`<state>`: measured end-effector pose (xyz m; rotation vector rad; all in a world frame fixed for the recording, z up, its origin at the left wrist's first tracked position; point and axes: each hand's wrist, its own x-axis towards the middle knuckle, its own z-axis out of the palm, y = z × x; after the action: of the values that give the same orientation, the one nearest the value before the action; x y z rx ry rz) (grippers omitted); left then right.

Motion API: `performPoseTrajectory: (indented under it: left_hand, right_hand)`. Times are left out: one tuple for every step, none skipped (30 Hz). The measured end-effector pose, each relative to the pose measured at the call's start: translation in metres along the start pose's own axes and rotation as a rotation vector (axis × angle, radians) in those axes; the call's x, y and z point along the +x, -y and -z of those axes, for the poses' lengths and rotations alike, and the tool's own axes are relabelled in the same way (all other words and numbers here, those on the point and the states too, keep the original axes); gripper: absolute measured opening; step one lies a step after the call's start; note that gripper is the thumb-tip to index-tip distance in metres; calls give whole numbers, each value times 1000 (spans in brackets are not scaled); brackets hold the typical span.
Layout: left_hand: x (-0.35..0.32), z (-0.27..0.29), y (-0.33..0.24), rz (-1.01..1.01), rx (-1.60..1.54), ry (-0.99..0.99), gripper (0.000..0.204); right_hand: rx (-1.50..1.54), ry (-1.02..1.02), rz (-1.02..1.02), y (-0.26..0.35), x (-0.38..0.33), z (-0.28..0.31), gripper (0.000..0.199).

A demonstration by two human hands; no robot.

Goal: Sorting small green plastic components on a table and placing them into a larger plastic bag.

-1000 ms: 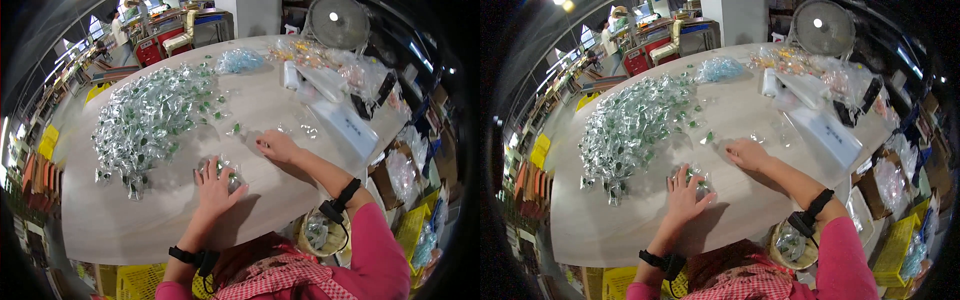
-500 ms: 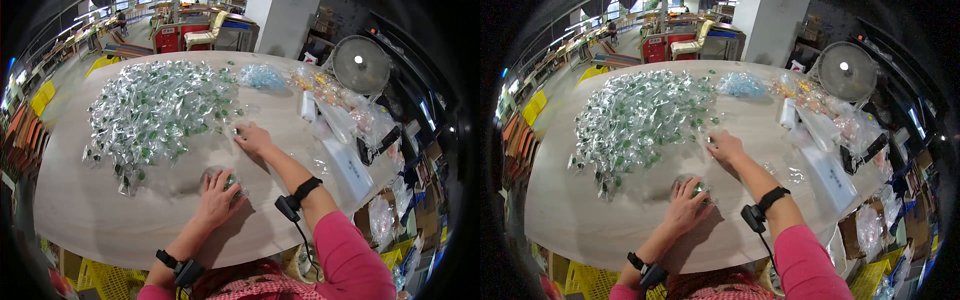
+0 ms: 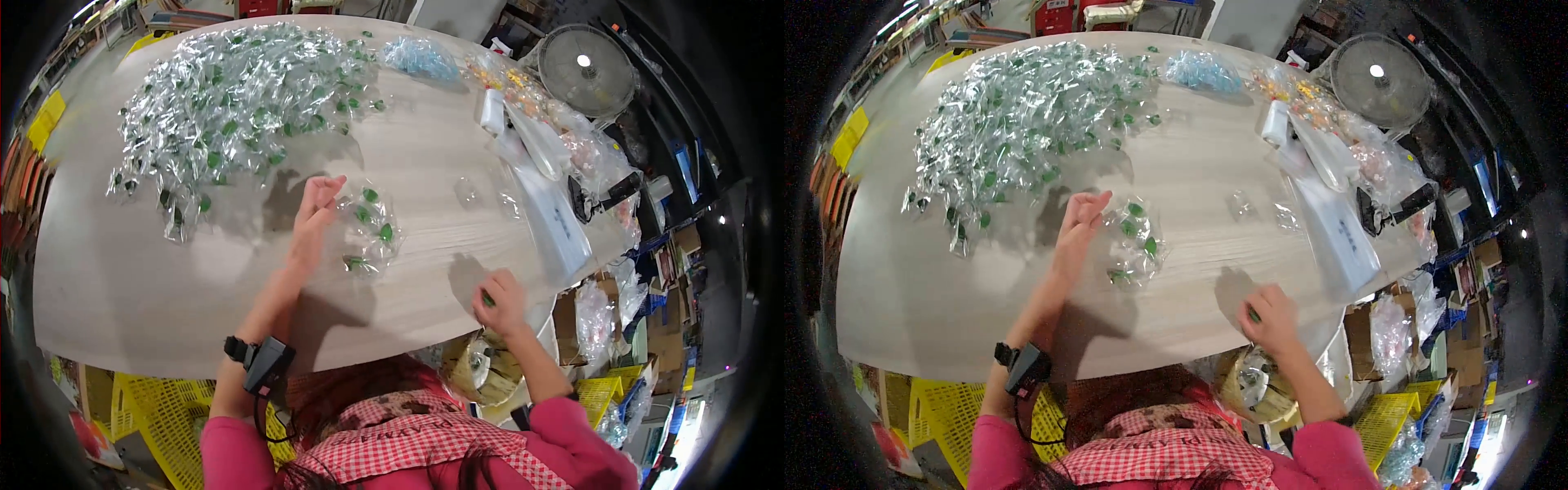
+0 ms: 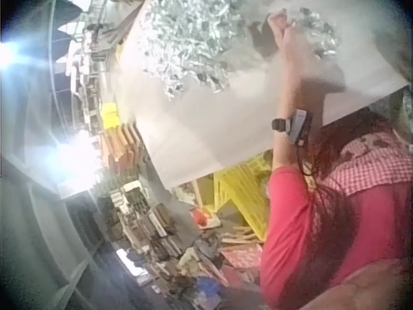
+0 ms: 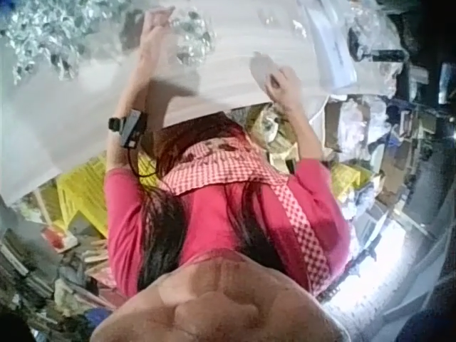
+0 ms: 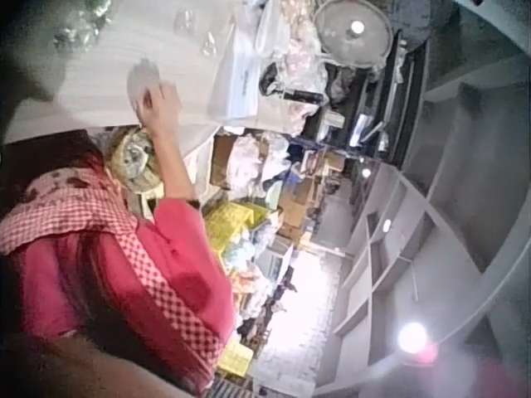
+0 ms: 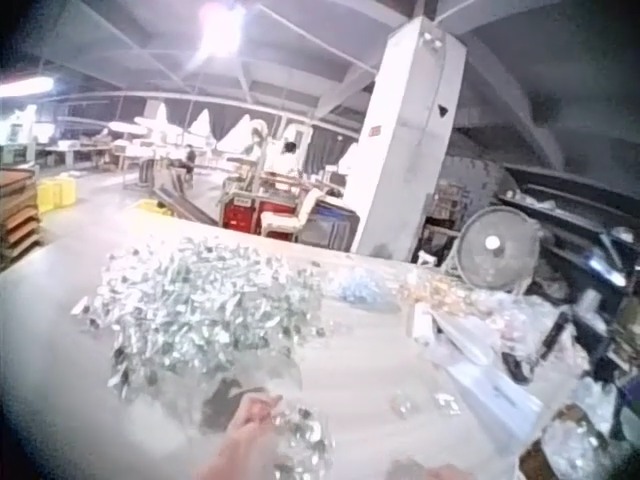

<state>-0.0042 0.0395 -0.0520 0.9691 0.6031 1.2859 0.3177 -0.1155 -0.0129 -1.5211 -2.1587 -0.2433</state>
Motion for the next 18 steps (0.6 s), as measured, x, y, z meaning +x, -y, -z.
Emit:
performPoseTrajectory:
  left_hand:
    - [-1,2,1,1,-10,-6,44]
    - [-1,2,0,-13,102,69,49]
    - [-1,1,0,-27,216,145,53]
    - [-3,2,-6,-26,212,142,53]
    - [-5,3,-13,-34,340,233,63]
    - [-7,3,-18,-41,467,330,73]
    - [-10,3,-25,-43,463,333,73]
    - [-13,3,-32,-81,639,416,84]
    - [-14,2,-35,-124,818,494,96]
    - [-13,1,-34,-134,821,491,96]
    - [-11,2,-31,-187,861,477,98]
    - [-10,3,-31,-243,903,464,100]
    - [-8,1,-29,-258,902,462,100]
    - [-9,2,-28,-320,1095,412,96]
    - [-7,-3,-22,-390,1267,365,93]
    - [-7,-15,-20,-404,1269,354,93]
    - [-9,-32,-22,-435,1389,400,87]
    - [-10,-44,-19,-463,1505,445,81]
  right_hand:
    - [-8,34,-19,-2,-23,11,13]
    - [18,13,-3,-5,-45,21,13]
    - [46,-9,12,-8,-63,28,14]
    - [44,-5,14,-7,-77,34,14]
    - [46,189,-17,-5,-88,39,15]
    - [44,381,-53,-3,-92,42,17]
    - [40,380,-55,-3,-93,46,17]
    - [105,432,-72,-2,-91,51,19]
    - [170,481,-84,-1,-85,57,21]
    - [236,529,-93,-3,-77,59,24]
    - [232,522,-84,-8,-63,59,24]
    - [271,440,-153,-13,-41,59,22]
    - [305,359,-222,-18,-15,61,20]
    - [336,345,-149,-14,23,55,22]
    - [346,331,-84,-9,65,52,23]
    - [348,301,-6,-18,95,38,27]
    - [343,268,75,-28,124,24,31]
    - [322,284,96,-38,155,10,35]
